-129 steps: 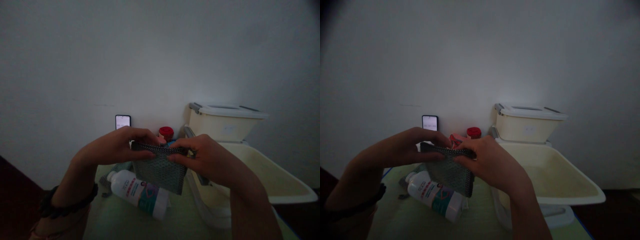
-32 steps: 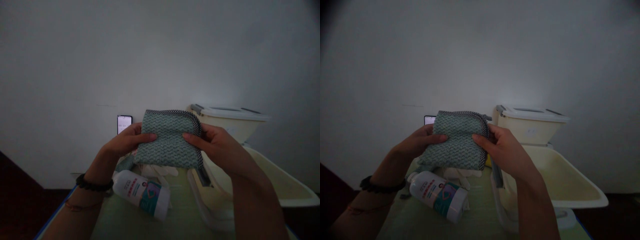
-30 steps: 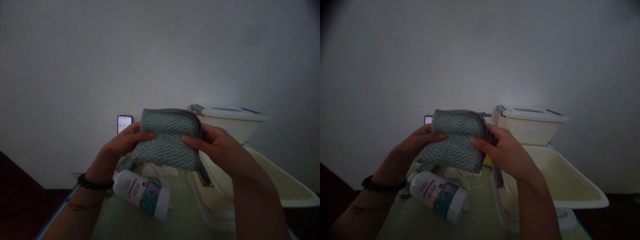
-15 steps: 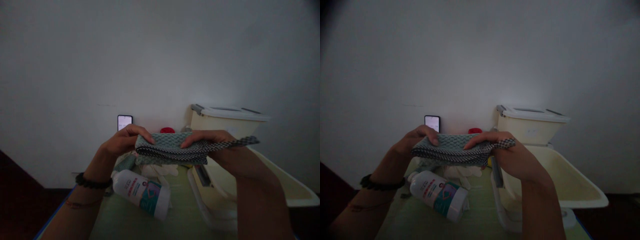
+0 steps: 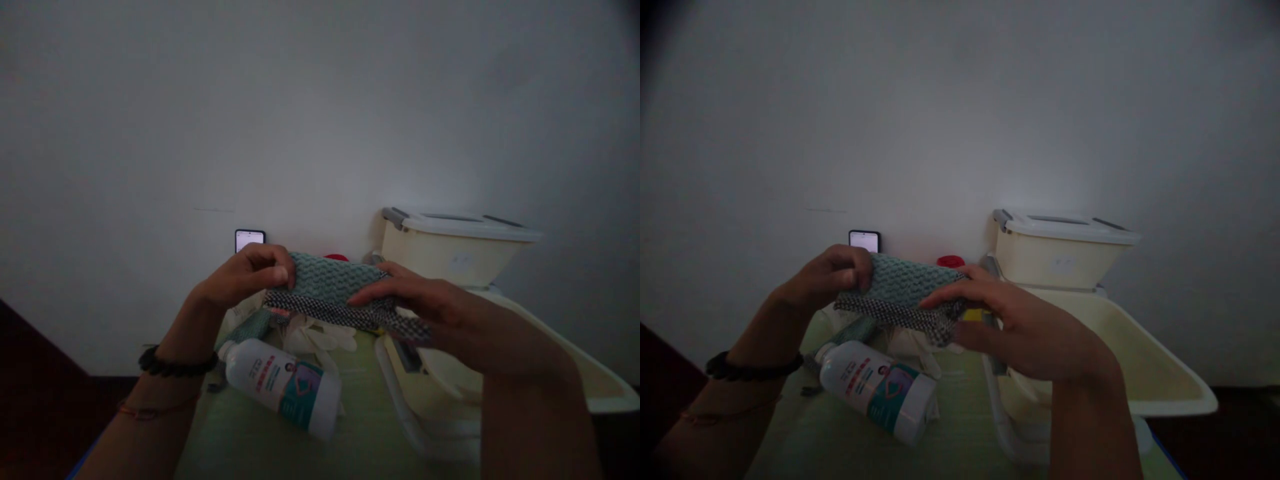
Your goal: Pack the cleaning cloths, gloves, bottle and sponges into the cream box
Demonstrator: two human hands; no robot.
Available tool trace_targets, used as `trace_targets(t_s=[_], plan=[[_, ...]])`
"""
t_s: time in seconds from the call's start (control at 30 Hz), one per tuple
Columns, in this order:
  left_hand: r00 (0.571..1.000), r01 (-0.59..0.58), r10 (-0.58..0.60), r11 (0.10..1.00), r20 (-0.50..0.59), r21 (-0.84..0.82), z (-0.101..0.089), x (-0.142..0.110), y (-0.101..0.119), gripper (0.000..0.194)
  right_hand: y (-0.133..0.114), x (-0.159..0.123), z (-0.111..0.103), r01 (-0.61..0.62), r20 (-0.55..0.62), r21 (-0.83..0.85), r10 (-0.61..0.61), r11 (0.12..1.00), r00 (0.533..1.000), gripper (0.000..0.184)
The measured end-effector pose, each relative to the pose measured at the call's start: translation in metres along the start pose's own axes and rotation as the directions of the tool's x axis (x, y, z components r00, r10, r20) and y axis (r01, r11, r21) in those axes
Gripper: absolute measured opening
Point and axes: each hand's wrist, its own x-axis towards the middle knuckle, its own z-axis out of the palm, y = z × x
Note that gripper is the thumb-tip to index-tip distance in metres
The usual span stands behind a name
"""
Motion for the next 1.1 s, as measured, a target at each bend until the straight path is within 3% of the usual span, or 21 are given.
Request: trace_targets(t_s=[0.07, 0.1, 0.17, 0.23, 0.33, 0.43, 0.57, 0.67, 0.8, 0.9, 1.0, 1.1], plan=[[0.998, -0.048, 0.049, 0.998, -0.04, 0.029, 0.001, 0.001, 0.0, 0.008, -0.002, 0.0, 0.002, 0.004, 0.036, -0.025, -0.003, 1.0, 0.999, 0.032], [0.997, -0.057, 0.058, 0.998, -0.044, 0.027, 0.002, 0.002, 0.0, 0.012, -0.003, 0.001, 0.003, -0.005, 0.004, -0.018, 0.005, 1.0, 1.0, 0.032], [0.998, -0.04, 0.041, 0.999, -0.04, 0.028, 0.004, 0.004, 0.0, 0.032, -0.004, 0.006, 0.008, -0.056, -0.148, 0.014, 0.057, 0.998, 0.987, 0.029], [0.999, 0.022, -0.018, 0.997, -0.043, 0.076, 0.006, 0.005, 0.001, 0.049, -0.004, 0.013, 0.012, -0.101, -0.347, 0.045, 0.11, 0.994, 0.931, 0.027], [0.99, 0.144, -0.14, 0.939, -0.035, 0.311, 0.011, 0.006, 0.007, 0.038, -0.001, 0.02, 0.017, -0.056, -0.472, 0.097, 0.096, 0.994, 0.876, 0.051], [0.958, 0.204, -0.283, 0.788, 0.047, 0.581, 0.021, 0.007, 0.017, 0.024, 0.001, 0.024, 0.019, -0.031, -0.45, 0.142, 0.092, 0.989, 0.888, 0.042], [0.913, 0.251, -0.404, 0.678, 0.065, 0.691, 0.033, 0.01, 0.028, 0.025, 0.0, 0.027, 0.024, -0.024, -0.441, 0.13, 0.079, 0.991, 0.894, 0.034], [0.916, 0.249, -0.397, 0.678, 0.06, 0.692, 0.035, 0.011, 0.03, 0.023, -0.002, 0.027, 0.024, -0.055, -0.367, 0.116, 0.095, 0.992, 0.925, 0.036], [0.932, 0.265, -0.36, 0.751, 0.038, 0.605, 0.029, 0.01, 0.026, 0.018, -0.002, 0.025, 0.021, -0.101, -0.299, 0.159, 0.146, 0.982, 0.943, 0.032], [0.924, 0.273, -0.371, 0.804, 0.088, 0.528, 0.027, 0.009, 0.022, 0.014, -0.002, 0.027, 0.021, -0.021, -0.434, 0.254, 0.133, 0.967, 0.891, 0.028], [0.908, 0.28, -0.402, 0.793, 0.12, 0.541, 0.029, 0.009, 0.022, 0.013, -0.005, 0.033, 0.025, 0.028, -0.564, 0.286, 0.145, 0.958, 0.813, 0.026], [0.93, 0.255, -0.358, 0.787, 0.08, 0.561, 0.03, 0.01, 0.022, 0.017, -0.007, 0.038, 0.03, 0.045, -0.638, 0.311, 0.173, 0.949, 0.75, 0.029]])
